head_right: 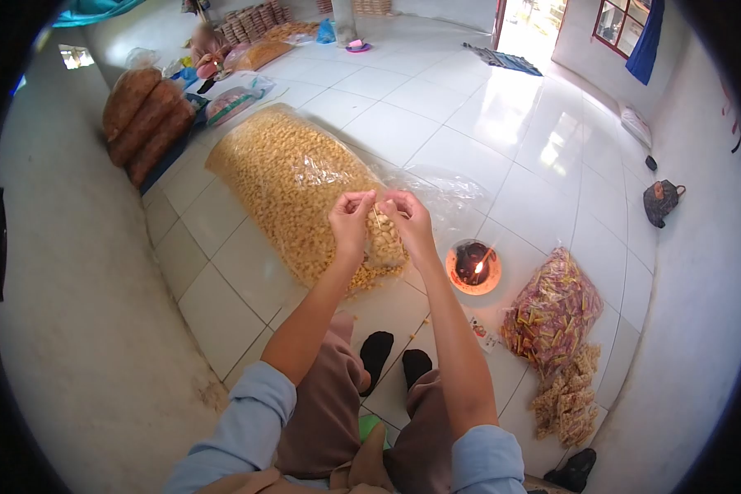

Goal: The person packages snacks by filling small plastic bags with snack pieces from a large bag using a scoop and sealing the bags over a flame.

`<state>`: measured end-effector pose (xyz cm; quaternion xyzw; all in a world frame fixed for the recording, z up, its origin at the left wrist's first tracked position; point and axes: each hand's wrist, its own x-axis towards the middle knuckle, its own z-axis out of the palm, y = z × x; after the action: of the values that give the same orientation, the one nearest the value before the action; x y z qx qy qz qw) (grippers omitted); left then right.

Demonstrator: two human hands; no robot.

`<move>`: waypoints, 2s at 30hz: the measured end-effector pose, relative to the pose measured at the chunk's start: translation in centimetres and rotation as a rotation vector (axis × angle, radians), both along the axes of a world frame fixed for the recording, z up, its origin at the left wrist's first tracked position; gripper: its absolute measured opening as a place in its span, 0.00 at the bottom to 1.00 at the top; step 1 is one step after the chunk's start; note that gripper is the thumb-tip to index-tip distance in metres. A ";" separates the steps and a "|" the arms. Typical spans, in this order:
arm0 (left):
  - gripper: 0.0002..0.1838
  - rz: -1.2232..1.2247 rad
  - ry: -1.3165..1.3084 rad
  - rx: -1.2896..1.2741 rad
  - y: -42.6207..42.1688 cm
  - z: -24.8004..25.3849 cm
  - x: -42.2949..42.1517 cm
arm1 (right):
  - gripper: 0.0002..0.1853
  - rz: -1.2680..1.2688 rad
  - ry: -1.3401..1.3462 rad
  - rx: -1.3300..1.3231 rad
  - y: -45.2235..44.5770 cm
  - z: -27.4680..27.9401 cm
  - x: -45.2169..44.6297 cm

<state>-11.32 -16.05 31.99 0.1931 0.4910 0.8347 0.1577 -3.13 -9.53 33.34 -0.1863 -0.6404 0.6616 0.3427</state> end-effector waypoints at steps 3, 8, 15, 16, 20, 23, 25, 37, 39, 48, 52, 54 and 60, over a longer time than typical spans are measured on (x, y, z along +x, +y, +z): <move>0.05 0.043 0.054 -0.063 -0.4 -0.3 -0.6 | 0.11 0.019 -0.002 0.008 0.4 -0.8 -0.6; 0.10 -0.073 -0.006 -0.165 -1.3 -0.4 -2.6 | 0.08 0.019 -0.033 -0.026 1.2 -3.2 -2.9; 0.13 -0.083 -0.090 -0.312 -2.8 -11.7 -6.2 | 0.10 0.145 -0.135 -0.271 0.7 -11.8 -7.0; 0.13 -0.039 -0.110 -0.306 -2.9 -13.2 -6.4 | 0.10 0.152 -0.156 -0.290 0.8 -13.5 -7.3; 0.15 0.065 -0.207 -0.399 -3.0 -19.6 -7.2 | 0.12 0.285 -0.346 -0.501 1.7 -20.5 -7.9; 0.14 0.054 -0.329 -0.297 -2.5 -23.4 -7.2 | 0.11 0.255 -0.383 -0.466 2.1 -24.5 -8.6; 0.14 0.029 -0.343 -0.297 -2.6 -24.8 -7.1 | 0.10 0.230 -0.390 -0.423 1.9 -25.5 -8.8; 0.14 0.115 -0.515 -0.387 -1.9 -28.0 -6.1 | 0.09 0.105 -0.446 -0.609 0.9 -28.1 -8.9; 0.14 0.164 -0.481 -0.403 -2.1 -28.2 -6.1 | 0.08 0.234 -0.516 -0.583 0.6 -27.9 -8.8; 0.16 0.006 -0.575 -0.381 -3.3 -27.7 -5.9 | 0.07 0.280 -0.457 -0.581 1.2 -30.0 -8.3; 0.15 0.012 -0.596 -0.360 -3.4 -27.9 -5.8 | 0.08 0.270 -0.440 -0.554 0.7 -29.7 -8.3; 0.14 0.045 -0.582 -0.343 -3.2 -28.1 -5.7 | 0.10 0.287 -0.453 -0.557 0.6 -29.8 -8.2; 0.13 0.105 -0.587 -0.293 -3.1 -28.2 -5.6 | 0.06 0.300 -0.514 -0.564 0.7 -29.4 -8.4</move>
<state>-16.94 -19.19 3.75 -0.1058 0.5487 0.7823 0.2751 -11.52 -8.85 3.93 -0.3365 -0.5186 0.7860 0.0068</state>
